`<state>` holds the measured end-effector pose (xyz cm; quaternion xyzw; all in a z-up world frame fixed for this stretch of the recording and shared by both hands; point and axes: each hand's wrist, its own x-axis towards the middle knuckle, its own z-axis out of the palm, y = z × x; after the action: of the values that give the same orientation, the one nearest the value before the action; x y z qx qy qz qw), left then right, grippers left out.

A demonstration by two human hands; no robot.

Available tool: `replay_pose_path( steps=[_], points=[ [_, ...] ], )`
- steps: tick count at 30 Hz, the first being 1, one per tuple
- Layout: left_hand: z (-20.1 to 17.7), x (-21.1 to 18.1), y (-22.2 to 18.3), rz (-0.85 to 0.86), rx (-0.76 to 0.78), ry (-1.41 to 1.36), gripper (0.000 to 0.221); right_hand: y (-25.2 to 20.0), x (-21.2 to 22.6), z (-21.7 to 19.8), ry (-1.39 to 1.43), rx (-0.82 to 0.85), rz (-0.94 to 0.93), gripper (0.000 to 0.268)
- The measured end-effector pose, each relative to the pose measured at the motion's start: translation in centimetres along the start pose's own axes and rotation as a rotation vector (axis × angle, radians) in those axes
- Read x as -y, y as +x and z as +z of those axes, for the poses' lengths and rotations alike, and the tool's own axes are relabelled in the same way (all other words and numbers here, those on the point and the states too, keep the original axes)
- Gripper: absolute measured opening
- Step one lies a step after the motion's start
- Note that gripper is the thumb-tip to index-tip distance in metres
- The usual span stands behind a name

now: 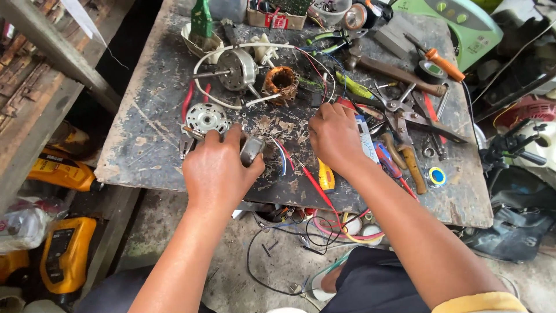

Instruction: Disassembling and testing an electric motor stator using a multimeter and manual tools

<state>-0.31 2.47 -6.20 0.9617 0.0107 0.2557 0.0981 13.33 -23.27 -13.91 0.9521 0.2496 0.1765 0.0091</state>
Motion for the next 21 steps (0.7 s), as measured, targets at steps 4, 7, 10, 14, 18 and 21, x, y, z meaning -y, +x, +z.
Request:
replay_pose_path(
  steps=[4,7,10,14,18,21],
  points=[
    [-0.1,-0.4,0.0,-0.002,-0.053,-0.009,0.063,0.4,0.8,-1.5,0.133,-0.025,0.035,0.007],
    [-0.6,-0.5,0.0,-0.026,-0.057,-0.098,0.066,0.7,0.7,-1.7,0.361,-0.048,0.082,0.008],
    [-1.1,-0.5,-0.1,-0.048,0.021,-0.130,0.065,0.7,0.9,-1.1,0.420,-0.101,0.065,0.006],
    [-2.3,-0.5,-0.1,-0.092,0.143,-0.174,0.070,0.9,1.4,-0.5,0.216,-0.147,0.033,0.010],
    [-3.3,-0.4,-0.2,-0.134,0.219,-0.214,0.076,1.1,1.4,0.0,0.311,-0.211,0.035,0.010],
    [-3.0,0.0,-0.5,-0.167,0.211,-0.259,0.073,1.6,0.5,1.2,0.430,-0.272,0.070,0.009]
  ],
)
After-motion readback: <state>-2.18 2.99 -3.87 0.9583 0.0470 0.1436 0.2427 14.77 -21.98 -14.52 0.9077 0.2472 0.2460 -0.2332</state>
